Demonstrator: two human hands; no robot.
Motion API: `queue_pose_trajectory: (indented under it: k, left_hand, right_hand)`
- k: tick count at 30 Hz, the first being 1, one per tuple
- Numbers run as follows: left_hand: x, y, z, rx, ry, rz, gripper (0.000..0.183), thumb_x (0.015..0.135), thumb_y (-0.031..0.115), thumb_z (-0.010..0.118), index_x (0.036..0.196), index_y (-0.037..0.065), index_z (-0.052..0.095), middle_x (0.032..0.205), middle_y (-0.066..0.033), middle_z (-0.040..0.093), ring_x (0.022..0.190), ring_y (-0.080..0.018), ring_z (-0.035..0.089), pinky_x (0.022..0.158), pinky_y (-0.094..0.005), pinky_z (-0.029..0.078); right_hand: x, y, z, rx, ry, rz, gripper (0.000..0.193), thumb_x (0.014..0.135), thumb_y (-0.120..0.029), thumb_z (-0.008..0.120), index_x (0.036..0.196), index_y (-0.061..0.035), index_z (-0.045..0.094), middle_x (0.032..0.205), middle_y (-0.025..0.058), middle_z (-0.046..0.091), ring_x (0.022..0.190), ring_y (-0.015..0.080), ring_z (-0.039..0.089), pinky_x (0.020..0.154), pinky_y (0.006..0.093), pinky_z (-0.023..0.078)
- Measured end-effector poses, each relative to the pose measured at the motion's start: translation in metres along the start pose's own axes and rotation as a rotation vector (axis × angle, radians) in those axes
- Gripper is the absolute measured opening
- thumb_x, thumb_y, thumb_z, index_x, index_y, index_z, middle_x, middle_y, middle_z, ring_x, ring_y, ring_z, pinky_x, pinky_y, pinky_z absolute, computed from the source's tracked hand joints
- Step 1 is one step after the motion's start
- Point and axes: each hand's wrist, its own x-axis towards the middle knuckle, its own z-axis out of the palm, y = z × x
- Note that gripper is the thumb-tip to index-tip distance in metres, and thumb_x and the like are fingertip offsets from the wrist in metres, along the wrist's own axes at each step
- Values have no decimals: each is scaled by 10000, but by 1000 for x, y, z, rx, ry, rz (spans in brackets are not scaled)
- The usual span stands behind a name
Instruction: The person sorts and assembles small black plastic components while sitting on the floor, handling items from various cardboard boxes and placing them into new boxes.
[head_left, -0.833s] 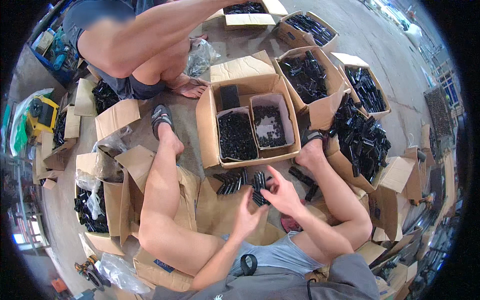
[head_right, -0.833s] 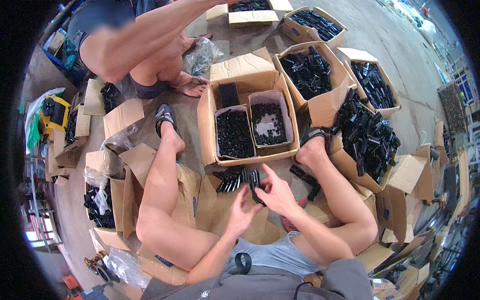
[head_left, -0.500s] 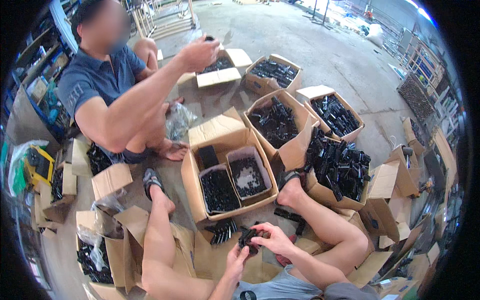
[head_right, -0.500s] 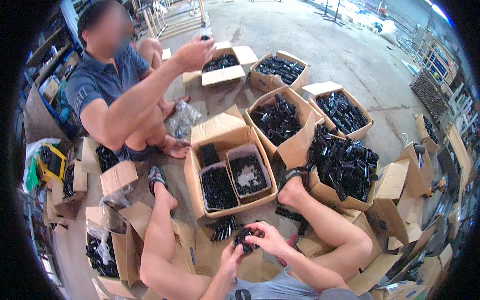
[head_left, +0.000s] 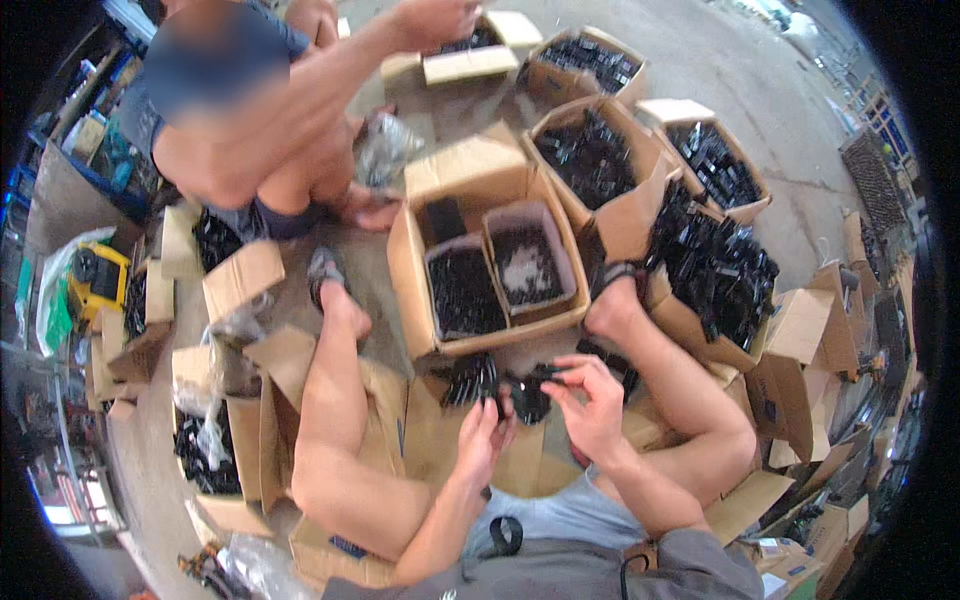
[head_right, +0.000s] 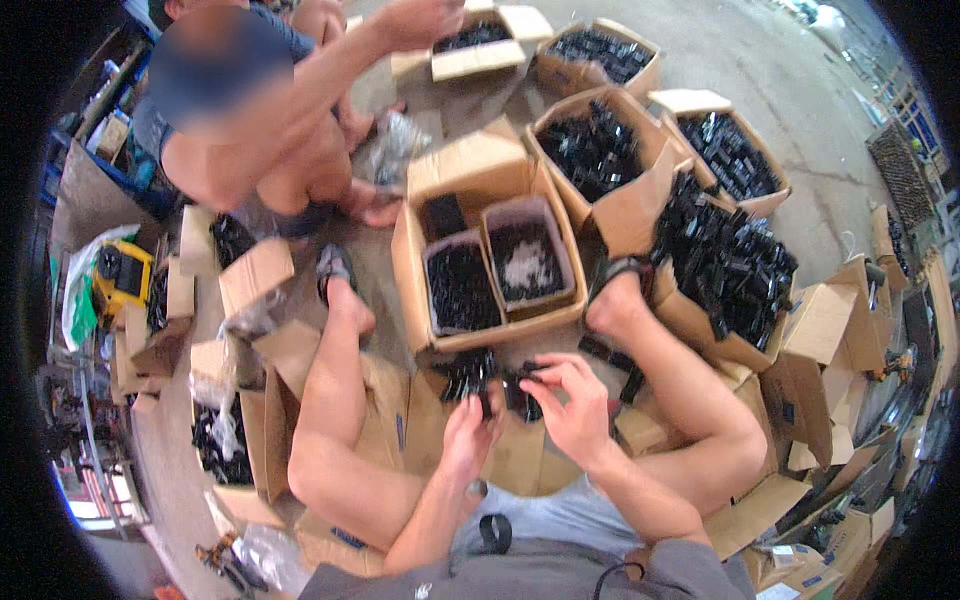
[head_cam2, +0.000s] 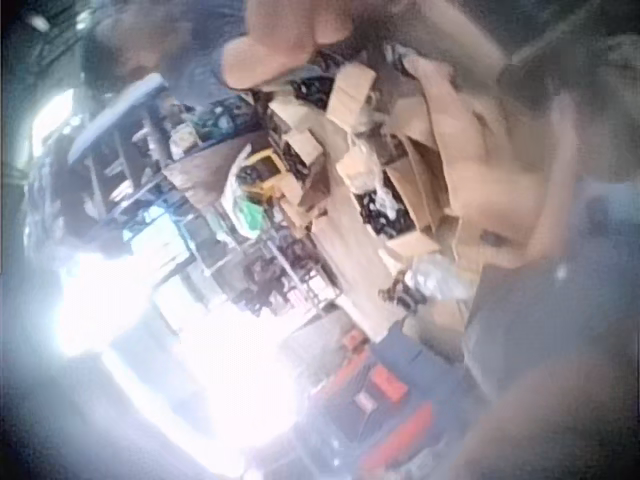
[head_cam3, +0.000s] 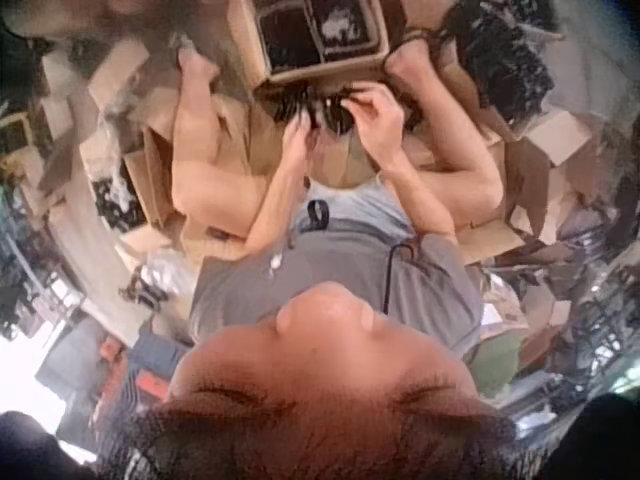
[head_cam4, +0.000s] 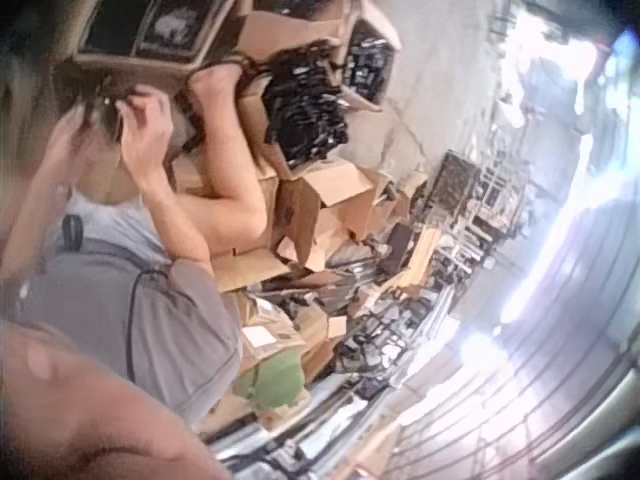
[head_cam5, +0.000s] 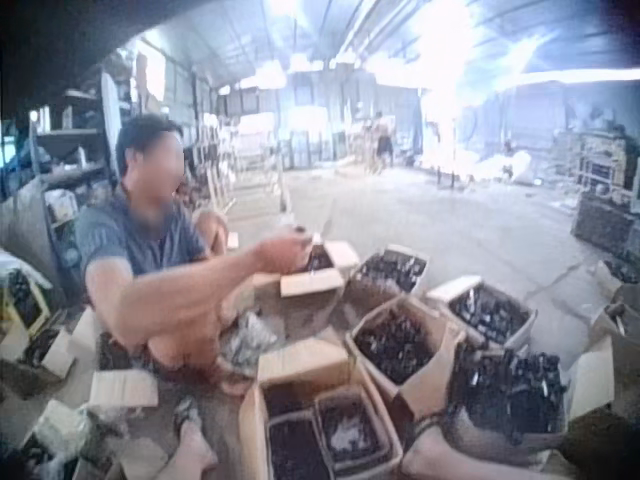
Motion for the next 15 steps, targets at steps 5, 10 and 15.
queue_pose_trajectory:
  k: [5, 10, 15]
  left_hand:
    - [-7, 14, 6, -52, -121, 58, 511, 1007, 372, 606, 1416, 78, 527, 1371, -41, 590, 1165, -152, 593, 974, -341, 485]
    - [-5, 10, -7, -155, -128, -12, 448, 918, 119, 743, 1328, 21, 591, 1277, -46, 654, 1120, -154, 627, 989, -327, 505]
    - [-4, 8, -13, -51, -68, -83, 356, 857, 23, 778, 1189, 13, 651, 1118, -68, 701, 1022, -149, 663, 927, -305, 545]
  right_hand:
    - [-2, -15, 7, 72, -59, 36, 144, 777, -5, 793, 849, -9, 669, 1015, 169, 712, 893, 301, 704, 748, 376, 562]
    - [0, -15, 11, 71, -122, 6, 147, 768, 7, 789, 850, -5, 668, 1023, 169, 715, 911, 302, 708, 764, 367, 564]
    - [-1, -4, 14, 120, -188, 42, 139, 771, 39, 770, 871, 5, 679, 1026, 170, 715, 922, 283, 712, 773, 351, 567]
